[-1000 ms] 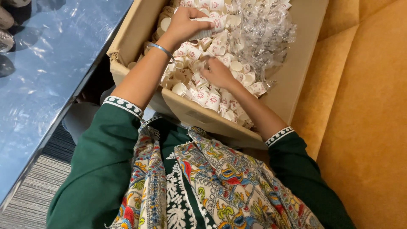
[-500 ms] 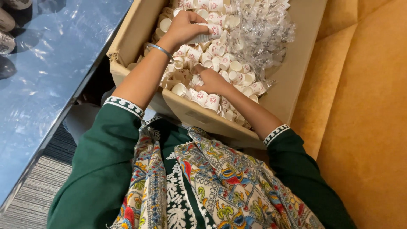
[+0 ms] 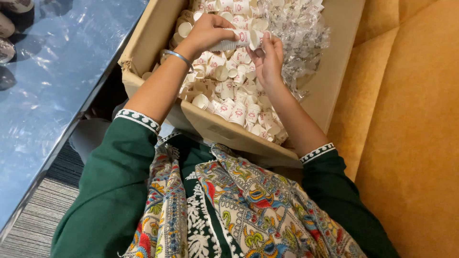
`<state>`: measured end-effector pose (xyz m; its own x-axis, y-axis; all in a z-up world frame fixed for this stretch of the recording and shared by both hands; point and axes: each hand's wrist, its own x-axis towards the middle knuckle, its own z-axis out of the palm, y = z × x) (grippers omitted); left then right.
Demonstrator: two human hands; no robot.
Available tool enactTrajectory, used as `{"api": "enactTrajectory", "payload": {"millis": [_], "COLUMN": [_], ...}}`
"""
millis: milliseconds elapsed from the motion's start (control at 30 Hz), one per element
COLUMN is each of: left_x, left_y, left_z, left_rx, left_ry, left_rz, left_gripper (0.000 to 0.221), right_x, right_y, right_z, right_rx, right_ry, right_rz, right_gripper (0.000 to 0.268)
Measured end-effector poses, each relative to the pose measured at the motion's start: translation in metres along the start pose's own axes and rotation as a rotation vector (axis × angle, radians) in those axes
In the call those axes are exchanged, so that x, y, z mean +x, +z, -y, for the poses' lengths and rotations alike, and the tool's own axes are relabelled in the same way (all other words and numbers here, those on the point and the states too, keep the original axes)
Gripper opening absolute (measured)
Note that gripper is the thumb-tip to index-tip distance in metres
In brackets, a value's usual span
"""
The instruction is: Removing paper cups from plastic wrap and sorting them into a cardboard box.
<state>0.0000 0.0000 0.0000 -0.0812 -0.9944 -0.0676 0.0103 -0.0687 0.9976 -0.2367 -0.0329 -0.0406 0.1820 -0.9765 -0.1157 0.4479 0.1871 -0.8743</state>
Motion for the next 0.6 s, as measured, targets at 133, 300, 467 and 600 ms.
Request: {"api": "enactTrajectory", "payload": {"millis": [133, 300, 467, 600], "left_x": [-0.003, -0.009, -0.004, 0.022], "left_y": [0.003, -0.003, -0.006, -0.014], "left_z": [0.000, -0.009, -0.008, 0.027], "left_rx": [0.032, 0.132, -0.011, -0.018], "left_ry": [-0.026, 0.017, -0.007, 0.155], "left_rz": [0.067, 0.078, -0.062, -0.324], "left_gripper": [0.043, 0.044, 0.037, 0.042], "right_x": [-0.006, -0.010, -0.020, -0.041], "right_y": [0.004, 0.023, -0.006, -0.059], "right_z": [-0.010, 0.031, 0.103, 0.111], "right_rx": [-0.173, -0.475, -1.357, -1.713], "right_ry": [0.003, 0.101, -0.158, 0.669], "right_rz": [0.226, 0.257, 0.410, 0.093], "right_gripper": [0.022, 0.030, 0.056, 0.071]}}
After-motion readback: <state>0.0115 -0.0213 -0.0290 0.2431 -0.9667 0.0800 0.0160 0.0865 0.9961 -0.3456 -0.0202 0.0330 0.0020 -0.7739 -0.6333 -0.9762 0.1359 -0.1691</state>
